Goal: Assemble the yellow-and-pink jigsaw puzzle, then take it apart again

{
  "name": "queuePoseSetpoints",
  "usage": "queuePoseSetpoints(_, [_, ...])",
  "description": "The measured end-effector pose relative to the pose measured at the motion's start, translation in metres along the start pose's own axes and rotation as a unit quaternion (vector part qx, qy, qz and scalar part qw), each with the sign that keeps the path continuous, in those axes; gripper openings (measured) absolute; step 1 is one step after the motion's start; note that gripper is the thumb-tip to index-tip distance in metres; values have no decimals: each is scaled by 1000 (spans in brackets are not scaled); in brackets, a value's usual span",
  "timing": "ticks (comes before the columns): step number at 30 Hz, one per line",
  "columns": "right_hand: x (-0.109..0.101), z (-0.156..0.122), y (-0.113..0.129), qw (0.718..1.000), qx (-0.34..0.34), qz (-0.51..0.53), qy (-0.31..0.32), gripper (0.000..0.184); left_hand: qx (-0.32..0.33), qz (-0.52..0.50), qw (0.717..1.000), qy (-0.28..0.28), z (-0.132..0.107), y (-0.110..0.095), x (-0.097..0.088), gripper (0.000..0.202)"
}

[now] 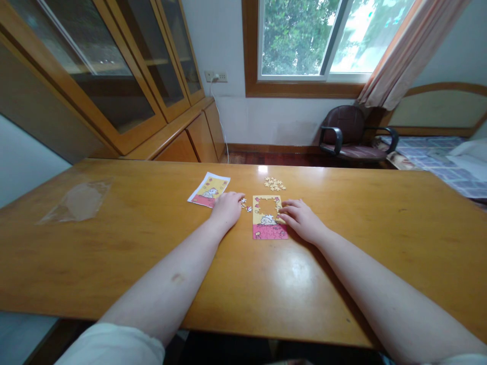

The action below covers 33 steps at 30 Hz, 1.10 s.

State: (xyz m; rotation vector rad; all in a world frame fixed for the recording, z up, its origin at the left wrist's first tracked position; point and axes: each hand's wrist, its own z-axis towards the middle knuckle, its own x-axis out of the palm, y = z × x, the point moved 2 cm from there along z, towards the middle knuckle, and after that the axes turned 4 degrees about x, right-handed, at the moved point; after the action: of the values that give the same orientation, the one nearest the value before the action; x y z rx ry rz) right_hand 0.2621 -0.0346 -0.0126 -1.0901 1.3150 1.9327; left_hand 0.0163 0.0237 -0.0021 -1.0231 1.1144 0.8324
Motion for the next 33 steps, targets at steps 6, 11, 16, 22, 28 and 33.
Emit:
queuePoseSetpoints(6, [0, -1, 0, 1000, 5, 7, 0, 31, 45, 14, 998, 32, 3, 7, 3, 39])
queuePoseSetpoints(11, [-1, 0, 0, 1000, 6, 10, 5, 32, 49, 25, 998, 39, 3, 5, -1, 29])
queuePoseSetpoints(16, [-2, 0, 1, 1000, 11, 12, 4, 31, 39, 17, 999, 33, 2, 3, -4, 21])
queuePoseSetpoints(22, [-1, 0, 1, 1000, 10, 13, 5, 30, 22, 13, 999, 29, 4, 3, -2, 14])
queuePoseSetpoints(28, [-1, 0, 1, 1000, 1, 10, 3, 30, 2, -34, 999, 33, 3, 1, -3, 14])
queuePoseSetpoints(33, [0, 0, 1, 1000, 6, 9, 3, 30, 15, -120, 992, 25, 0, -2, -5, 14])
